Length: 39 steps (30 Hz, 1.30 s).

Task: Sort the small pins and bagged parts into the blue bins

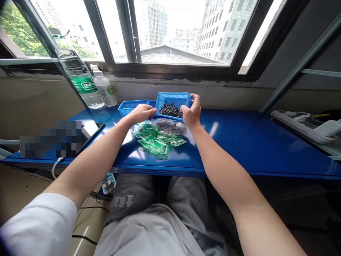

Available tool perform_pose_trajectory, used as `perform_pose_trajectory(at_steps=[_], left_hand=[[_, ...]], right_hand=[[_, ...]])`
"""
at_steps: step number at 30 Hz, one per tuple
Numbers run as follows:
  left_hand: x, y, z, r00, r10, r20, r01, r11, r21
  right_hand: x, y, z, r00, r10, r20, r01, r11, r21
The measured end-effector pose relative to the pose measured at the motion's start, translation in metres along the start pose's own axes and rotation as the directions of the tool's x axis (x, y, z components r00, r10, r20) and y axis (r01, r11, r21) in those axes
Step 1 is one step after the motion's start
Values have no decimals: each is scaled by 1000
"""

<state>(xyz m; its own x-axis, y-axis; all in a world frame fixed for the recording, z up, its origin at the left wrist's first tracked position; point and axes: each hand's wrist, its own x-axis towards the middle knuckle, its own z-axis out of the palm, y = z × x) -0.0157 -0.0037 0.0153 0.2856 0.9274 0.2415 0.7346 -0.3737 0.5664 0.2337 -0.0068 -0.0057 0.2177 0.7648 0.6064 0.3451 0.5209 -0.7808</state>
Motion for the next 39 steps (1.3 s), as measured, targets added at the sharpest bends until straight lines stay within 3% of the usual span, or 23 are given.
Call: perform_pose_trajectory(at_steps=[2, 5, 11, 21, 39], left_hand=[[-1, 1, -2, 1000, -11, 13, 9, 995, 95], [-2, 2, -4, 999, -36, 32, 30, 986, 164], [-4, 1, -8, 994, -72, 83, 53, 976, 213], [-5, -1, -8, 987, -88, 135, 49, 961, 271], [-5, -4, -10, 982, -72, 172, 22, 961, 277]], right_hand=[[-10, -10, 4, 997, 76, -25, -76, 997, -13], [-18, -17, 9, 997, 82, -10, -82, 996, -39], [-21, -4, 14, 995, -82, 51, 88, 986, -139], [-26, 4, 21, 943, -322, 83, 332, 923, -196], [-24, -8, 9, 891, -430, 147, 454, 846, -280]])
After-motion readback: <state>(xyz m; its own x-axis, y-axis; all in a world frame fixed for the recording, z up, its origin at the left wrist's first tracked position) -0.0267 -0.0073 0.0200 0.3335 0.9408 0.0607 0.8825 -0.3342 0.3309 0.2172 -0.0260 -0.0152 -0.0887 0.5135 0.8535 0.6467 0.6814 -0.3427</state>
